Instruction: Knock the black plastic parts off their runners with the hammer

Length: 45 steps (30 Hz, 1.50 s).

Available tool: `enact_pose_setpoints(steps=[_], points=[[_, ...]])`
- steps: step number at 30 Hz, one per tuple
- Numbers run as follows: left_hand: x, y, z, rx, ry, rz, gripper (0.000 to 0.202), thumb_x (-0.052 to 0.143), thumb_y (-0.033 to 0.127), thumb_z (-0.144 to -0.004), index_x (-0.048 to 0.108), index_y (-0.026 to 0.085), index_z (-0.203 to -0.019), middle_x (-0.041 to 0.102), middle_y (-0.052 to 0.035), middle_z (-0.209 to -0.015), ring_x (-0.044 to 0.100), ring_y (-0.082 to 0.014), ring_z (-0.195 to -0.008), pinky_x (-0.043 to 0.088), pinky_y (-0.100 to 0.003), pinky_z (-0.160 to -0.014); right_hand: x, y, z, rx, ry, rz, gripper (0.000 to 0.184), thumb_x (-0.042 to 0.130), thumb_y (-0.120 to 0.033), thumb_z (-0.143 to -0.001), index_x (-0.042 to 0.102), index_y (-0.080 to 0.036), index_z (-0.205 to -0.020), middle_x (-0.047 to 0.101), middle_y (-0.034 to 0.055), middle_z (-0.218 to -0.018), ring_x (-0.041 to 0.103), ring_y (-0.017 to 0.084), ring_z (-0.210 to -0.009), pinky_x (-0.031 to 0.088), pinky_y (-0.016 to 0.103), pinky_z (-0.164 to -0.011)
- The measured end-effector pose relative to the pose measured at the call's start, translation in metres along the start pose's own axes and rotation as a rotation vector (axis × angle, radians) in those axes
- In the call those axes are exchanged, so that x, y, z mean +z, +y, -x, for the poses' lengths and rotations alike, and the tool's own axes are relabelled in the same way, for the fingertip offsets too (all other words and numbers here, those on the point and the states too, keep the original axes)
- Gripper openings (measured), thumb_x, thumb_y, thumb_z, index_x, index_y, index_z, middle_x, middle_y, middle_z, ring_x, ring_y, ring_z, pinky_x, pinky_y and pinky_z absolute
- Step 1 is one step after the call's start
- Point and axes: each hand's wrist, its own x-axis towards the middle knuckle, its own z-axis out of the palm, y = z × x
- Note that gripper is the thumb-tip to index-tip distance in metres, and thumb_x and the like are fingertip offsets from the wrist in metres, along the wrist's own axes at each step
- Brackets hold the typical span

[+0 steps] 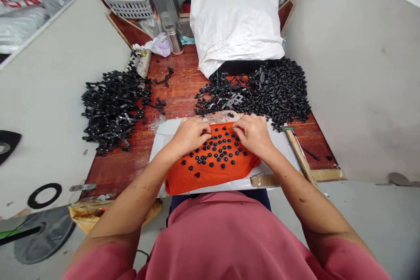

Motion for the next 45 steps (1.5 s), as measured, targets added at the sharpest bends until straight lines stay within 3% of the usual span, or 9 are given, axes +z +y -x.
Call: enact_pose_setpoints(steps=[6,11,15,18,21,26,34,39,45], points=[[0.014,0.013,0.0,0.028,-0.06,-0.161,0.019,0.06,0.023,-0.09,0.076,0.022,-0.081,0.073,-0.008,-0.088,0.064,-0.0275,-0.093,0.041,-0.043,-0.088,0.005,-0.018,-0.012,-0.111,-0.07,0.003,0.021,0.057,-0.021,-0.099,0.077,-0.023,-0.092,0.069,0.0063,-0.096,0.052,0.026,-0.102,0.027,0.041,-0.09],[0.001,-0.001,0.007,0.003,0.03,-0.038,0.019,0.06,0.029,-0.093,0.077,0.024,-0.1,0.074,-0.0071,-0.098,0.065,-0.0259,-0.096,0.042,-0.041,-0.088,0.008,-0.019,-0.009,-0.142,-0.091,-0.009,0.017,0.062,-0.024,-0.098,0.079,-0.024,-0.095,0.07,0.006,-0.099,0.053,0.027,-0.103,0.027,0.042,-0.092],[-0.008,-0.012,0.016,-0.068,0.05,-0.023,0.019,0.058,0.023,-0.091,0.076,0.023,-0.088,0.073,-0.0055,-0.091,0.065,-0.0239,-0.091,0.043,-0.038,-0.085,0.011,-0.026,-0.005,-0.243,-0.123,-0.029,0.01,0.07,-0.027,-0.094,0.079,-0.025,-0.097,0.068,0.0051,-0.097,0.053,0.026,-0.101,0.028,0.044,-0.096],[-0.003,-0.015,0.019,-0.06,0.018,-0.048,0.017,0.06,0.021,-0.088,0.077,0.023,-0.091,0.073,-0.0064,-0.093,0.065,-0.0247,-0.092,0.044,-0.038,-0.086,0.011,-0.029,-0.005,-0.253,-0.095,-0.055,0.012,0.07,-0.03,-0.095,0.079,-0.024,-0.099,0.067,0.005,-0.096,0.053,0.026,-0.099,0.029,0.043,-0.097],[0.007,-0.012,0.016,-0.016,-0.003,-0.088,0.019,0.06,0.023,-0.088,0.077,0.023,-0.096,0.074,-0.008,-0.096,0.065,-0.0274,-0.097,0.044,-0.041,-0.089,0.008,-0.023,-0.009,-0.166,-0.028,-0.088,0.016,0.062,-0.028,-0.099,0.077,-0.025,-0.101,0.069,0.005,-0.099,0.054,0.025,-0.1,0.031,0.04,-0.094],[0.012,-0.006,0.008,0.021,-0.046,-0.127,0.017,0.058,0.024,-0.089,0.074,0.022,-0.081,0.073,-0.0081,-0.09,0.065,-0.0271,-0.092,0.044,-0.042,-0.088,0.009,-0.002,-0.021,-0.078,-0.063,0.041,0.021,0.059,-0.019,-0.098,0.079,-0.024,-0.095,0.072,0.0066,-0.097,0.054,0.026,-0.095,0.029,0.04,-0.088],[-0.009,0.001,0.006,0.022,-0.085,-0.3,0.029,0.046,0.024,-0.095,0.072,0.017,-0.082,0.074,-0.0137,-0.091,0.067,-0.0281,-0.089,0.048,-0.04,-0.083,0.015,0.001,-0.035,-0.207,-0.185,0.066,0.022,0.058,-0.022,-0.1,0.08,-0.026,-0.104,0.07,0.0078,-0.103,0.051,0.025,-0.1,0.029,0.038,-0.084],[-0.003,0.006,0.0,0.066,-0.196,-0.306,0.029,0.047,0.024,-0.096,0.073,0.014,-0.086,0.075,-0.0163,-0.094,0.068,-0.0289,-0.09,0.049,-0.041,-0.086,0.014,0.001,-0.042,-0.246,-0.209,0.093,0.016,0.064,-0.023,-0.097,0.08,-0.024,-0.098,0.068,0.009,-0.103,0.048,0.026,-0.1,0.029,0.04,-0.084],[-0.01,-0.008,0.001,-0.029,-0.082,-0.222,0.026,0.047,0.028,-0.099,0.07,0.019,-0.092,0.075,-0.0105,-0.096,0.069,-0.0266,-0.092,0.048,-0.035,-0.081,0.013,0.001,-0.042,-0.31,-0.222,0.101,0.021,0.059,-0.022,-0.099,0.079,-0.019,-0.091,0.071,0.011,-0.096,0.052,0.027,-0.099,0.029,0.039,-0.083]])
